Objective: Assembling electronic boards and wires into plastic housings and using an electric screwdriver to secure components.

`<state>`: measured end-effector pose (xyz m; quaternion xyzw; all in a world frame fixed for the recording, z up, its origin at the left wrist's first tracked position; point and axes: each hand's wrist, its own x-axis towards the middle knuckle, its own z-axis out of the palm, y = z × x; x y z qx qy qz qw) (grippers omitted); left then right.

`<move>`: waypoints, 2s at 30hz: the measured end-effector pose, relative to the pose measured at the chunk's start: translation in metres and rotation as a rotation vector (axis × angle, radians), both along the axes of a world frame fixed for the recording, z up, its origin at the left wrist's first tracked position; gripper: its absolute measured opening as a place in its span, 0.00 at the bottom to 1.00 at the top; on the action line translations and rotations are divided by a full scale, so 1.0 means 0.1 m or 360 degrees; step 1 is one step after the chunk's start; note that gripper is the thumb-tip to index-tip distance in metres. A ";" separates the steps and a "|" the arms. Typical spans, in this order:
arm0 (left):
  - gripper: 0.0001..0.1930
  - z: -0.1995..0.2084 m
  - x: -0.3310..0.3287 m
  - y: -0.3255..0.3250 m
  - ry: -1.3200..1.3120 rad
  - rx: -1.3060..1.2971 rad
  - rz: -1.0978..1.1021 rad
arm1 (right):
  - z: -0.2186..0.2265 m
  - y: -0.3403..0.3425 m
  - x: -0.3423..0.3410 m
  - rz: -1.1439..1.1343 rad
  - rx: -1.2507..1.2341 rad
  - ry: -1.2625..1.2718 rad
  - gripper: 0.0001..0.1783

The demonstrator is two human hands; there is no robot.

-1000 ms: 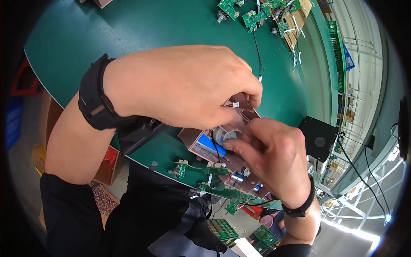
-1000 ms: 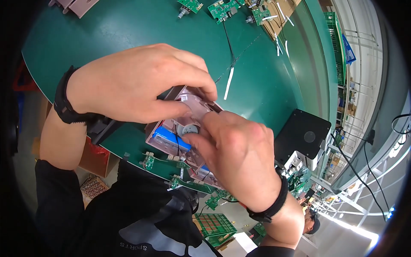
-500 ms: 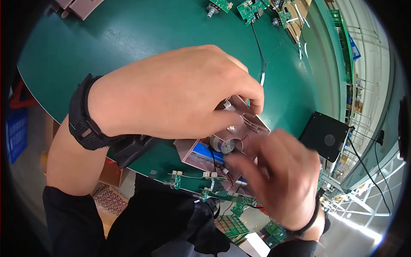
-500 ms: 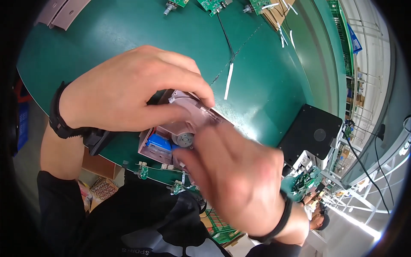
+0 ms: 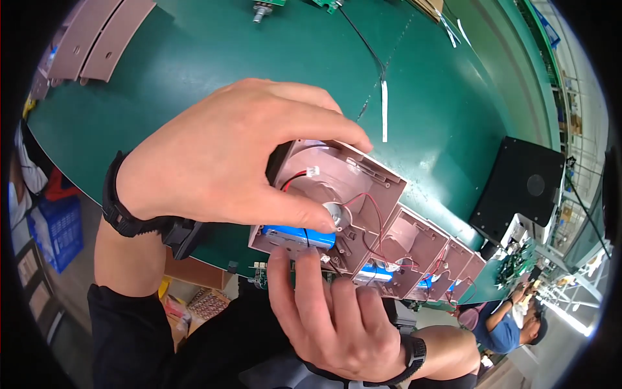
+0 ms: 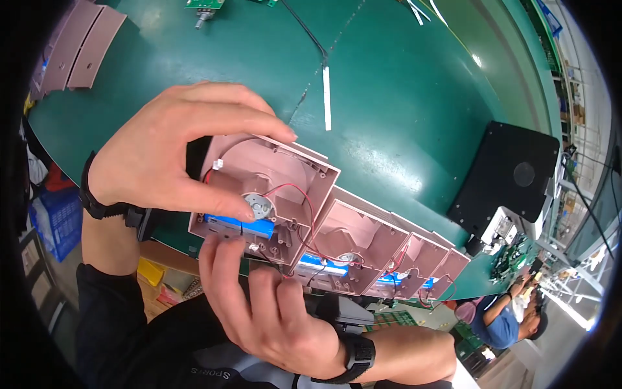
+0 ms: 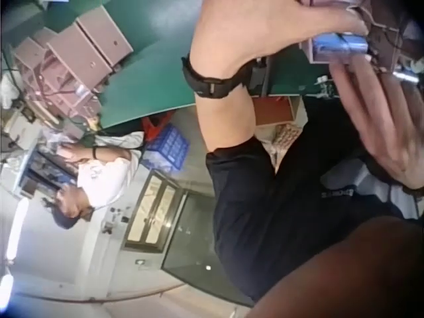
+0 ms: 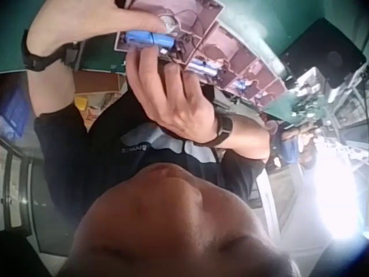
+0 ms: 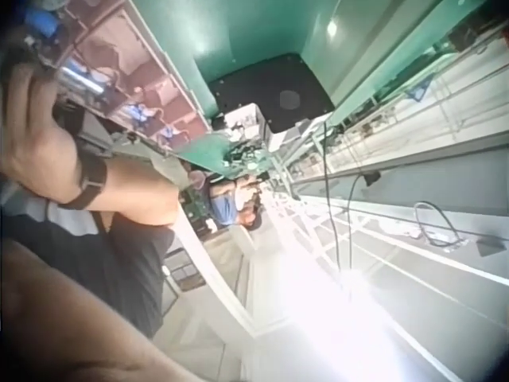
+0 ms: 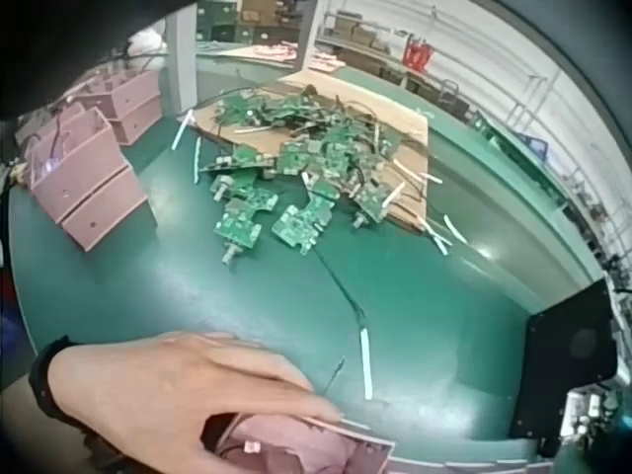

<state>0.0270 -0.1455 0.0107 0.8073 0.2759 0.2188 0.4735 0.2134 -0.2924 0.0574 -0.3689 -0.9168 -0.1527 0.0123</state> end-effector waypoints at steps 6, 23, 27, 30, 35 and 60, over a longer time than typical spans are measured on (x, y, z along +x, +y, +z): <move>0.32 0.00 0.06 0.01 -0.0013 0.0085 0.0019 | -0.04 -0.01 0.11 0.0234 0.0097 -0.0223 0.17; 0.31 0.02 0.06 -0.03 0.0068 0.0046 0.0072 | 0.45 0.06 0.08 -0.0122 -0.0917 -0.0087 0.11; 0.30 0.01 0.01 -0.06 0.0126 0.0087 0.0036 | 0.60 0.03 0.12 -0.0060 -0.0589 0.0102 0.10; 0.30 0.06 0.03 -0.06 0.0176 0.0097 0.0023 | 0.81 0.18 0.07 -0.0208 -0.1395 -0.0046 0.10; 0.30 0.02 0.05 -0.04 0.0156 0.0081 0.0032 | 0.56 0.07 0.14 0.0278 -0.0340 -0.0212 0.10; 0.33 0.04 0.16 -0.08 0.0221 0.0370 0.0046 | 0.53 -0.33 0.36 0.0174 -0.0665 0.0447 0.15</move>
